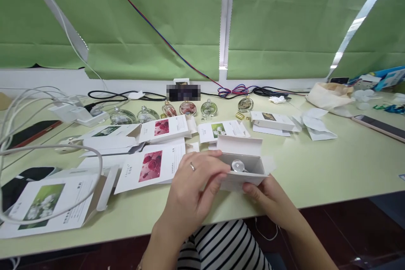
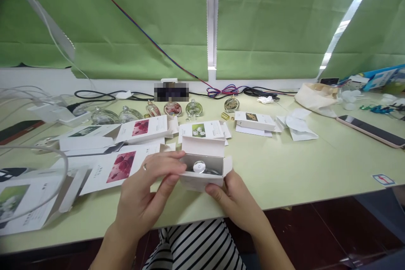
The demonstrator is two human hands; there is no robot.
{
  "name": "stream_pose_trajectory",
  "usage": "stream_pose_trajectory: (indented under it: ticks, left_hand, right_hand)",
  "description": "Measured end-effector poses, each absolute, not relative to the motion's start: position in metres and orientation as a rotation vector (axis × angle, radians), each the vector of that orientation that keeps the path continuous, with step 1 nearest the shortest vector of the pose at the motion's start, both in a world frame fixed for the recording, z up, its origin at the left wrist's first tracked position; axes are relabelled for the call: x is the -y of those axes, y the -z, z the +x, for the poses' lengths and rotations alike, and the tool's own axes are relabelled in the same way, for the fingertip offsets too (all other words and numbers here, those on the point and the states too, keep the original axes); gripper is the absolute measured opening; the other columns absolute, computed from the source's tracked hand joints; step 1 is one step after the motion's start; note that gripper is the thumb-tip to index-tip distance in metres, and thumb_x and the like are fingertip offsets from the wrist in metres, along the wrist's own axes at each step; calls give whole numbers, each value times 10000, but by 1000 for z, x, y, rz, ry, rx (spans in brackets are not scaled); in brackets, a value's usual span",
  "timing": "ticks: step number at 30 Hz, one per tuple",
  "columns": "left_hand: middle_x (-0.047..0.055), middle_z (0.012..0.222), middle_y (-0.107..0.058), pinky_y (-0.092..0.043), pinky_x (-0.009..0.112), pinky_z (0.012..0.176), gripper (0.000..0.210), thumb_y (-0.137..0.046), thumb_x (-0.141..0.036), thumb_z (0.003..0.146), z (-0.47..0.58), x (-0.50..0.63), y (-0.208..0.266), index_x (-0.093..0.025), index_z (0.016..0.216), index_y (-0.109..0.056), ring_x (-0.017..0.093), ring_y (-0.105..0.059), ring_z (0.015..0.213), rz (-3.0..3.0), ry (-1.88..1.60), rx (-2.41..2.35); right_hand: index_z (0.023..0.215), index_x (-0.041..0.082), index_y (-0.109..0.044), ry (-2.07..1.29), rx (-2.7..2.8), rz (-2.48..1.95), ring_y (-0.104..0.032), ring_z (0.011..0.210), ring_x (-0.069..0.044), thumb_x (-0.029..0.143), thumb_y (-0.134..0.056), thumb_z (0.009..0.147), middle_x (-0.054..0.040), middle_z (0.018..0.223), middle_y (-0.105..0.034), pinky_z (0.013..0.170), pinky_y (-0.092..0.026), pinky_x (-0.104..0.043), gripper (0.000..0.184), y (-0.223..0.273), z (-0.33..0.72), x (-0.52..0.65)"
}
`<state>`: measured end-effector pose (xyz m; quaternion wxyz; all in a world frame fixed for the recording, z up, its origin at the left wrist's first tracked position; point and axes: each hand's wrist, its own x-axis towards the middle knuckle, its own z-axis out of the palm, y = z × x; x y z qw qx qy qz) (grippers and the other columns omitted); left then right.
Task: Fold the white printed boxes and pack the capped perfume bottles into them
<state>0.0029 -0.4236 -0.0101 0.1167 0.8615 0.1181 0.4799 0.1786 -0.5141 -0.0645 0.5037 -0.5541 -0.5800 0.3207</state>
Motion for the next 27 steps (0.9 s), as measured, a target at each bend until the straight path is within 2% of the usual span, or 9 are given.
stream_pose_trajectory:
  ticks: [4,8,10,13,16,18,22,27]
  left_hand:
    - [48,943,-638,-496,378,891,145,-484,-110,884,1,425,24,-196,964,-569,208,-570,1099,2449,-1445,-261]
    - [65,1008,-609,-475,429,946,187,-457,-63,871,7,423,38,-189,965,-559,223,-527,1142,2380,-1552,-236]
    - [69,1050,-587,-447,450,975,189,-465,-58,864,10,424,43,-195,950,-563,229,-491,1168,2371,-1629,-258]
    - [75,1180,-481,-412,468,992,185,-495,-77,854,13,426,48,-223,913,-593,236,-424,1195,2352,-1744,-394]
    - [72,1212,-397,-455,391,934,233,-495,-60,843,13,430,51,-245,922,-614,205,-421,1154,2307,-1772,-469]
    - [76,1193,-397,-481,348,891,265,-473,-41,842,13,432,51,-245,948,-606,189,-434,1130,2306,-1758,-451]
    - [84,1187,-407,-488,353,882,261,-453,-55,860,10,435,52,-246,980,-584,194,-436,1127,2336,-1729,-447]
    - [96,1194,-440,-475,349,871,205,-394,-177,932,11,433,48,-224,1020,-574,204,-449,1132,2355,-1686,-441]
  right_hand:
    - [1357,255,-293,-362,1321,-1330,-544,1132,-243,345,-513,889,-129,1261,-496,867,-518,-384,525,73,176,519]
    - [1332,262,-290,2,1391,-1236,-590,1037,-217,244,-419,926,-141,1162,-510,765,-561,-352,426,75,173,519]
    - [1329,273,-293,26,1457,-1223,-599,996,-195,208,-402,928,-125,1161,-500,743,-566,-332,420,73,173,519]
    - [1355,296,-270,-10,1476,-1204,-572,1060,-187,181,-413,919,-106,1234,-467,803,-553,-335,473,72,174,519]
    - [1359,313,-274,-12,1477,-1185,-552,1112,-186,163,-421,913,-93,1258,-465,859,-536,-343,493,73,175,520]
    - [1355,317,-281,-16,1465,-1194,-555,1109,-190,171,-428,913,-94,1259,-468,862,-535,-349,489,75,175,521]
    - [1347,333,-280,-88,1414,-1228,-561,1085,-203,191,-435,912,-102,1262,-455,854,-536,-382,483,79,174,524]
    - [1390,349,-191,-127,1421,-1189,-573,1086,-209,158,-413,918,-105,1247,-484,849,-536,-395,556,81,174,524]
